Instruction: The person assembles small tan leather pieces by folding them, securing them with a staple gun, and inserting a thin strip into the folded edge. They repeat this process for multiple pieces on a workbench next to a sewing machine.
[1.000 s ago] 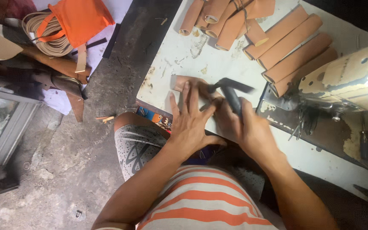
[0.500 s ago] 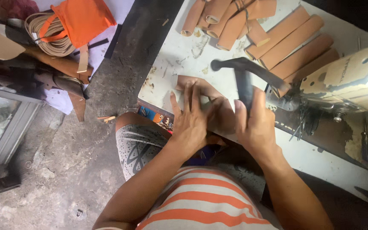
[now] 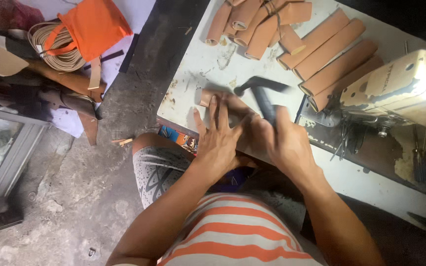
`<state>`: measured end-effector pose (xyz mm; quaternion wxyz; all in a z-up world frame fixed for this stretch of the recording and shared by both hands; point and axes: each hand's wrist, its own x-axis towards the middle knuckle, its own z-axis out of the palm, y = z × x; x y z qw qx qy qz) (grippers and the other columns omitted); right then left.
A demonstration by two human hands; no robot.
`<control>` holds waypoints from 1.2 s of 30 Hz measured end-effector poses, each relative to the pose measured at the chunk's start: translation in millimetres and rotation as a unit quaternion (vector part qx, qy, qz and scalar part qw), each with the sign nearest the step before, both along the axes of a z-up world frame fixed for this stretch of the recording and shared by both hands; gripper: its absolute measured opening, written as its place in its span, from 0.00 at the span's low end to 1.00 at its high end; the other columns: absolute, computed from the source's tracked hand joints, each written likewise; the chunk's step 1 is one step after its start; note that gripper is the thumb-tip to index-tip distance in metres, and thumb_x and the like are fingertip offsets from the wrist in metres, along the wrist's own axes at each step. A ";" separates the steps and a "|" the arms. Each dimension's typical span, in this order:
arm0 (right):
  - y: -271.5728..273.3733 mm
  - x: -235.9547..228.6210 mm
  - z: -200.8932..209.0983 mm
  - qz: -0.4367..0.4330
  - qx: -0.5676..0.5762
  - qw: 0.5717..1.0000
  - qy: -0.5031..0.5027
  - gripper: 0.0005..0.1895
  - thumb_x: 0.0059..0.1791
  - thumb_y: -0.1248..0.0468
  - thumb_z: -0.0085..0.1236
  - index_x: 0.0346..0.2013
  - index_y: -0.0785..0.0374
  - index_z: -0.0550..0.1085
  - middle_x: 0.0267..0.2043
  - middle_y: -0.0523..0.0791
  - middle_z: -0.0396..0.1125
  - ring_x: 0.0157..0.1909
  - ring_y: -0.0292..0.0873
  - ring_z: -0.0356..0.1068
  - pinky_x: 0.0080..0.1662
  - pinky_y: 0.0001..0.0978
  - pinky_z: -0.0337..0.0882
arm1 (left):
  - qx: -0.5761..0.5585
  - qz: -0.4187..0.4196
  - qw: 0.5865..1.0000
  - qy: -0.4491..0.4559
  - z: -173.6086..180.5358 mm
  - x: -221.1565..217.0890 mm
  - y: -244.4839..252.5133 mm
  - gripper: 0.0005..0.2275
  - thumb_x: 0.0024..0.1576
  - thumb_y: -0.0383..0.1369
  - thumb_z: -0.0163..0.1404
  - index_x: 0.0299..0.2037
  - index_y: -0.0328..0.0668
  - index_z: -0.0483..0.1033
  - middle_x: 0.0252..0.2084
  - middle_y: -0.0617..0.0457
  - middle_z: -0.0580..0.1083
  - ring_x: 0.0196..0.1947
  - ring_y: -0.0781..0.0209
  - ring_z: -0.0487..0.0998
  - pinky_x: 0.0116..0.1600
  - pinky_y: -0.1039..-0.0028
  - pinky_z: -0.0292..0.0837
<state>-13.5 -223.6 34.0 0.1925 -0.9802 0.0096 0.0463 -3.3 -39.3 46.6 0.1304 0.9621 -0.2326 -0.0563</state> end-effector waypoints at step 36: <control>0.7 2.9 -3.0 -0.059 0.032 0.998 0.013 0.18 0.58 0.47 0.42 0.47 0.57 0.63 0.28 0.61 0.72 0.37 0.70 0.76 0.41 0.63 0.74 | -0.013 -0.002 0.996 0.091 -0.7 2.2 0.6 0.44 0.44 0.35 0.71 0.72 0.59 0.59 0.75 0.25 0.39 0.78 0.24 0.28 0.66 0.18 0.26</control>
